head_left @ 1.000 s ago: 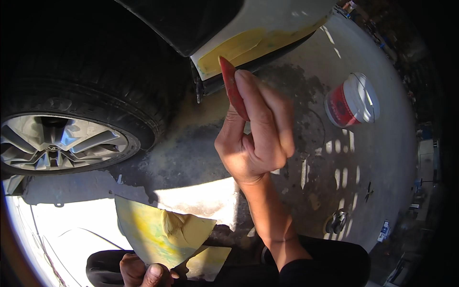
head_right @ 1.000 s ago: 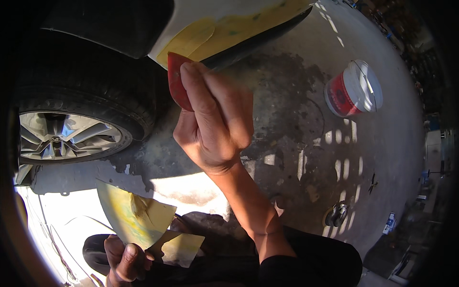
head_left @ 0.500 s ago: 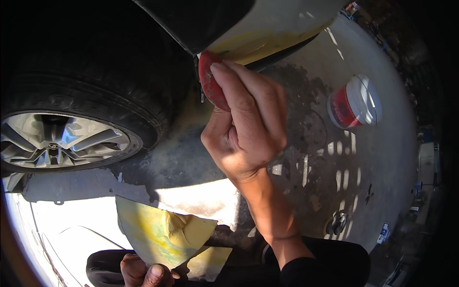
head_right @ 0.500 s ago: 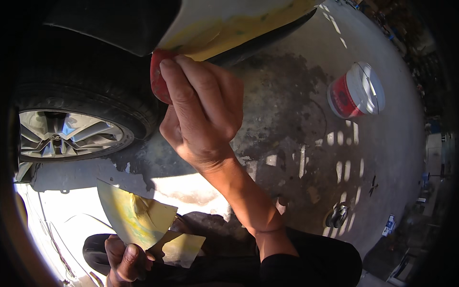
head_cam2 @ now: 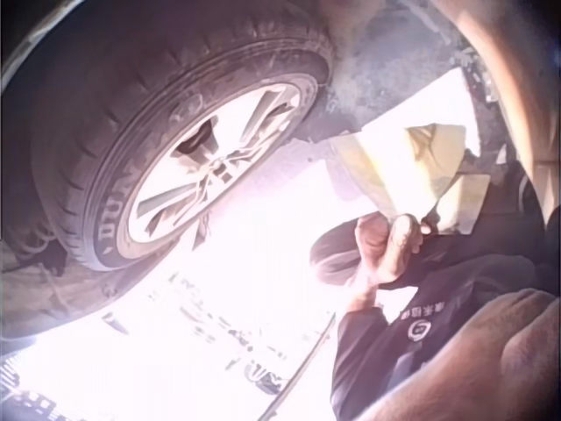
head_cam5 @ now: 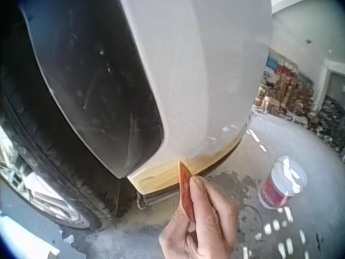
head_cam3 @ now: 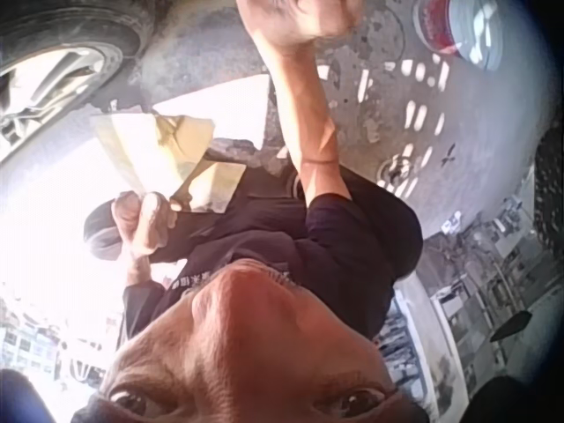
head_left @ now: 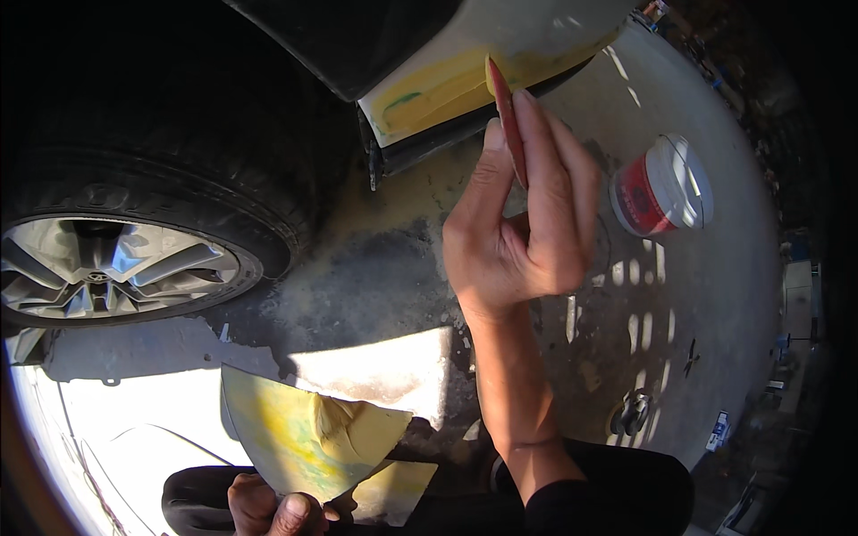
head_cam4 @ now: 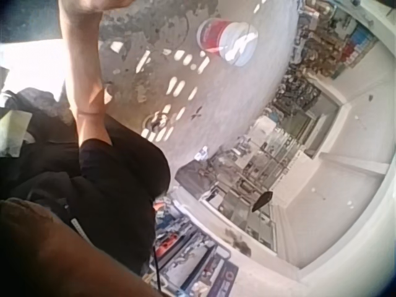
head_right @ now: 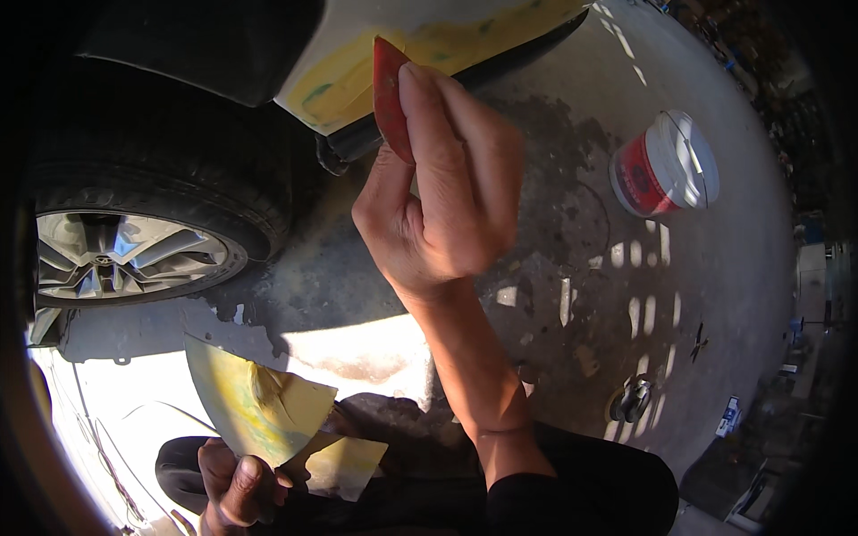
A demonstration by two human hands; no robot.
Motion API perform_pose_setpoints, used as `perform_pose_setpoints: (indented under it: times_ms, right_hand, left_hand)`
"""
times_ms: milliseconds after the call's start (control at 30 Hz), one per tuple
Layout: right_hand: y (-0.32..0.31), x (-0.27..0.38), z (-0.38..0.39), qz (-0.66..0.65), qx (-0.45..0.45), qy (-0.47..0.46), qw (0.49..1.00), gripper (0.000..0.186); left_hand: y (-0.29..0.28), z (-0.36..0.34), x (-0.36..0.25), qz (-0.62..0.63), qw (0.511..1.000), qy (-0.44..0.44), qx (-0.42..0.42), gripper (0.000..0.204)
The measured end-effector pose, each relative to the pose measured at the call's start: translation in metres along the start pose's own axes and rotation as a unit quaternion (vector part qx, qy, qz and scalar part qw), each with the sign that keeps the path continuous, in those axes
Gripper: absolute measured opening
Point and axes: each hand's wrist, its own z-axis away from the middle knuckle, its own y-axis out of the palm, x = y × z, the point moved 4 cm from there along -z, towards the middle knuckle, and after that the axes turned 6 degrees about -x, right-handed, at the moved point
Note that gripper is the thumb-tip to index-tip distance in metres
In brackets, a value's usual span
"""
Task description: The person applies yellow body filler to the lower front bumper of a white car using a putty knife and smooths it with a red sanding block. The person works on a small area near the wheel arch, repeatedly spreading and smoothing the filler.
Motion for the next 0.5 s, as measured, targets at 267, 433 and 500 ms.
perform_pose_setpoints:
  times_ms: [267, 433, 500]
  right_hand:
    - [0.013, 0.011, 0.025, -0.013, 0.046, -0.032, 0.998, 0.041]
    - [0.016, 0.02, 0.04, -0.011, 0.07, -0.026, 0.997, 0.042]
    - [0.016, 0.023, 0.044, -0.011, 0.087, -0.023, 0.996, 0.045]
  left_hand:
    - [-0.004, 0.001, 0.006, 0.013, 1.0, -0.015, -0.012, 0.061]
    - [-0.004, 0.0, 0.006, 0.047, 0.996, 0.058, 0.055, 0.045]
    - [-0.005, 0.0, 0.006, 0.047, 0.997, 0.041, 0.055, 0.045]
